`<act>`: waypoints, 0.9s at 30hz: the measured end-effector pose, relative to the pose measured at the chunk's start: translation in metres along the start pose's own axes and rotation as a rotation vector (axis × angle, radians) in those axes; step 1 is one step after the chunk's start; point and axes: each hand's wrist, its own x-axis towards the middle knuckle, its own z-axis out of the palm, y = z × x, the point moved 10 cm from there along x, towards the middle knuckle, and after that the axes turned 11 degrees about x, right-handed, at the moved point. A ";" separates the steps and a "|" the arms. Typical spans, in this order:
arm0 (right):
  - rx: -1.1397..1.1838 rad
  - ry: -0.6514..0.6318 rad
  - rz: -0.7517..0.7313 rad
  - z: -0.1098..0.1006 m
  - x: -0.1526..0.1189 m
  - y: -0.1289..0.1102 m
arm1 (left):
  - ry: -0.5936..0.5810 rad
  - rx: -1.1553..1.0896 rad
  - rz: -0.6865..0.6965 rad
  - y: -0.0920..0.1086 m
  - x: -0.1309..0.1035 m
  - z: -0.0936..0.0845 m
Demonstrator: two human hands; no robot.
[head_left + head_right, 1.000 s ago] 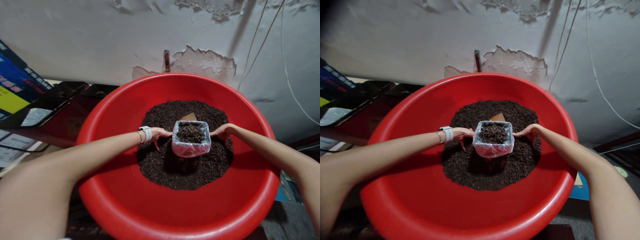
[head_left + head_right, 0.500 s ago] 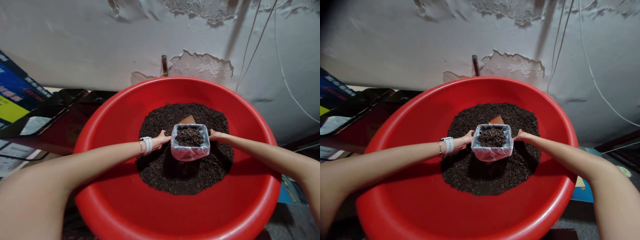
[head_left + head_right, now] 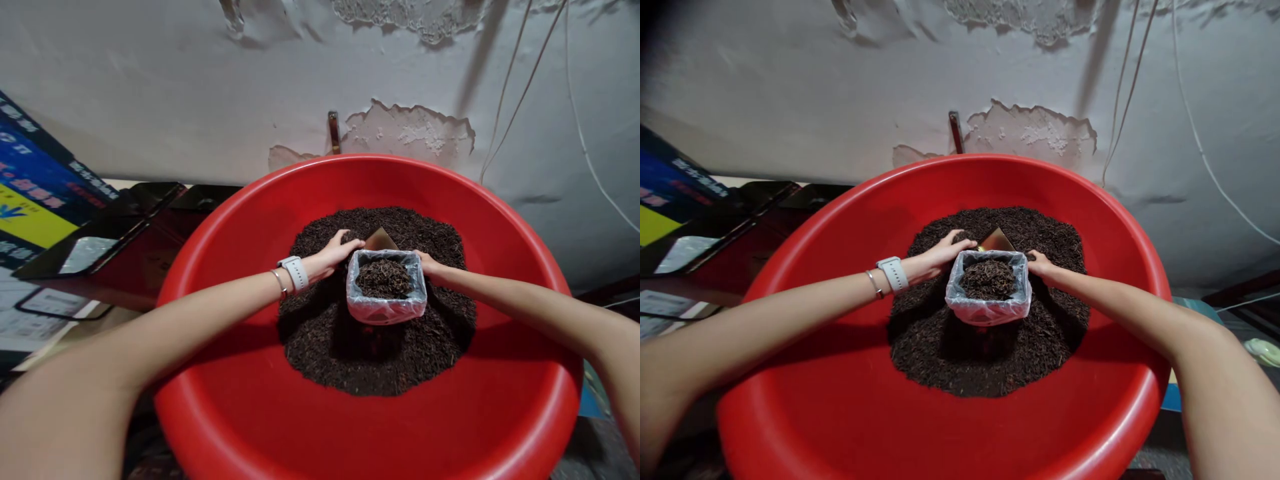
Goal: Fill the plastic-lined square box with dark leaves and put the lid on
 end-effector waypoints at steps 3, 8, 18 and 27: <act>0.091 0.020 0.009 0.005 0.000 -0.020 | 0.030 -0.150 0.105 0.034 -0.001 -0.012; 0.284 0.014 -0.144 0.001 -0.013 -0.087 | -0.057 -0.372 0.241 0.083 -0.029 -0.015; 0.402 -0.161 -0.336 0.019 -0.072 -0.146 | -0.168 -0.341 0.522 0.118 -0.075 -0.001; 0.365 -0.144 -0.325 0.018 -0.070 -0.144 | -0.181 -0.272 0.525 0.113 -0.074 0.004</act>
